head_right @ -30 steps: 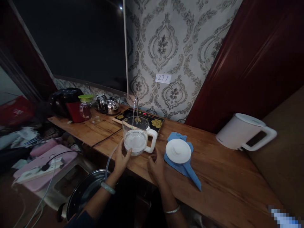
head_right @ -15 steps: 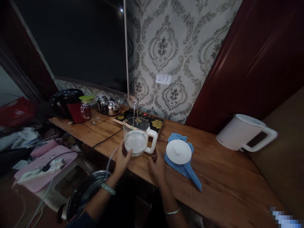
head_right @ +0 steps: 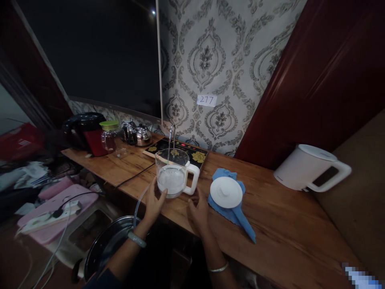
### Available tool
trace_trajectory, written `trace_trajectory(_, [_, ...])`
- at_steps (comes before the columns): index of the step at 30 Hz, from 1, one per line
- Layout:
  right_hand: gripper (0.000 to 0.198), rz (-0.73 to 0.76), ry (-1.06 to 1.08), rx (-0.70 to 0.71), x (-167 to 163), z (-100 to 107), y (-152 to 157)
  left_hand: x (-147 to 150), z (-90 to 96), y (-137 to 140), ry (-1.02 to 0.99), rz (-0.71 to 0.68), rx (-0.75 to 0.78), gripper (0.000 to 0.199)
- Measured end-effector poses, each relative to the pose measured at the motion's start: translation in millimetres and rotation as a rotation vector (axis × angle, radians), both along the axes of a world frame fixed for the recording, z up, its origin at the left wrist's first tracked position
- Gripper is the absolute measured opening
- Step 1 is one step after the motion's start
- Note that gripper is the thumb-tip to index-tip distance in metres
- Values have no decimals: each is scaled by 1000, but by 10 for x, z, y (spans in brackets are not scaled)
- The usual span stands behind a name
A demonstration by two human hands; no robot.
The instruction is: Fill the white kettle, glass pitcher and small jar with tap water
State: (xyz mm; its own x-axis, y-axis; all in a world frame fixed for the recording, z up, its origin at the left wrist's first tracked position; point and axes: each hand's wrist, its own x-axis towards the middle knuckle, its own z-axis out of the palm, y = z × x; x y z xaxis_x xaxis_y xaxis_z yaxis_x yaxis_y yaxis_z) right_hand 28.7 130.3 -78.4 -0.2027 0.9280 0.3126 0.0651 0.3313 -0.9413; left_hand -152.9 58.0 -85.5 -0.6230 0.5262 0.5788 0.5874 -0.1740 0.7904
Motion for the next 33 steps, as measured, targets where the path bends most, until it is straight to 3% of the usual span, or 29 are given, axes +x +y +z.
trace_trajectory(33, [63,-4,-15,-4,2,0,-16,18,54,-22,-10,-7,-20,67])
